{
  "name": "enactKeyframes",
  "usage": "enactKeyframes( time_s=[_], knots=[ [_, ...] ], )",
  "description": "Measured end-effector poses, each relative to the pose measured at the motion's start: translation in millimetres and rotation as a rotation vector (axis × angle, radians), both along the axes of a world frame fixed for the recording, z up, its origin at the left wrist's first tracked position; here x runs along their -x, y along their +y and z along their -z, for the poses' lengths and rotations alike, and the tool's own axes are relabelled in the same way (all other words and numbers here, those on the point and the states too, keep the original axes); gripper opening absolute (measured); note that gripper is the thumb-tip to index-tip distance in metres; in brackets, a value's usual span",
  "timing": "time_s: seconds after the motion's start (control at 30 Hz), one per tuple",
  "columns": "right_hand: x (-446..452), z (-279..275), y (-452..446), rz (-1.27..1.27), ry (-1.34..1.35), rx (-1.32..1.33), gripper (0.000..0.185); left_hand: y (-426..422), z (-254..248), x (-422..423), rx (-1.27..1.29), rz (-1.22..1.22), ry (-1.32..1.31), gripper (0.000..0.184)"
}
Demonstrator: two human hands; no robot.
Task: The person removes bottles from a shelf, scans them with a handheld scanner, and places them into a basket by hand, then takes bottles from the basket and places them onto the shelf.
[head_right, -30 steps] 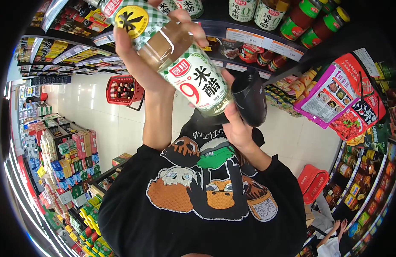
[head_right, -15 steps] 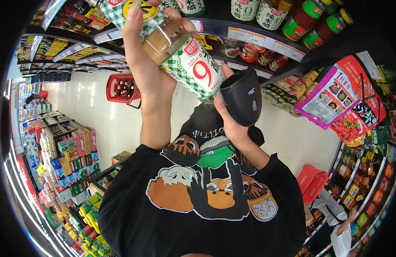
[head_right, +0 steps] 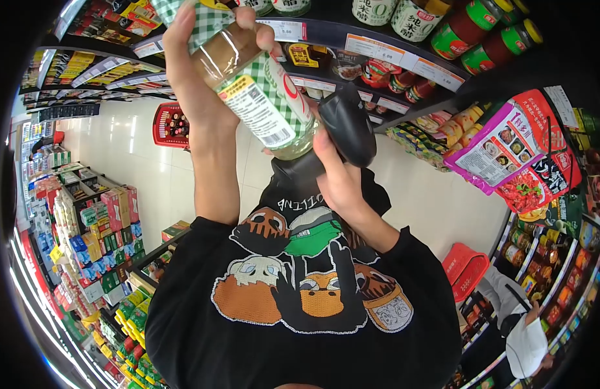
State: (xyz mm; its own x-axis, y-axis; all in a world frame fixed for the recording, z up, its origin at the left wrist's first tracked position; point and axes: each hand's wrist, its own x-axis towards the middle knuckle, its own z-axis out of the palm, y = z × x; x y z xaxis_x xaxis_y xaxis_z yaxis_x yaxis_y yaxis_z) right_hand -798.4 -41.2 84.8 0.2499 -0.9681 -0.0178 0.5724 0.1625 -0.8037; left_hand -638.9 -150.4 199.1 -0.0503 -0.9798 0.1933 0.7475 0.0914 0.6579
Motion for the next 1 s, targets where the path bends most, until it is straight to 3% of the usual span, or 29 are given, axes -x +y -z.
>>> enactKeyframes(
  time_s=[0.07, 0.23, 0.47, 0.8, 0.87, 0.93, 1.0],
  knots=[
    [-7, -2, -4, -0.018, -0.020, -0.015, 0.068, 3, -4, 0, -0.180, -0.130, -0.040, 0.036],
    [-30, -14, -3, 0.017, 0.063, 0.048, 0.069, 14, -12, -23, -0.266, -0.185, -0.083, 0.024],
    [-74, -14, 13, -0.065, 0.088, 0.070, 0.073, 38, -11, -71, -0.358, -0.197, -0.033, 0.031],
    [-152, -24, 60, -0.038, 0.190, 0.150, 0.074, 81, 11, -162, -0.030, -0.160, 0.141, 0.037],
    [-173, -29, 71, 0.091, 0.071, 0.159, 0.063, 91, 12, -177, 0.037, -0.101, 0.264, 0.040],
    [-190, -30, 81, 0.092, 0.083, 0.180, 0.064, 102, 15, -195, 0.068, -0.104, 0.294, 0.042],
    [-205, -27, 93, 0.103, 0.209, 0.256, 0.064, 112, 21, -217, 0.181, -0.016, 0.361, 0.046]
  ],
)
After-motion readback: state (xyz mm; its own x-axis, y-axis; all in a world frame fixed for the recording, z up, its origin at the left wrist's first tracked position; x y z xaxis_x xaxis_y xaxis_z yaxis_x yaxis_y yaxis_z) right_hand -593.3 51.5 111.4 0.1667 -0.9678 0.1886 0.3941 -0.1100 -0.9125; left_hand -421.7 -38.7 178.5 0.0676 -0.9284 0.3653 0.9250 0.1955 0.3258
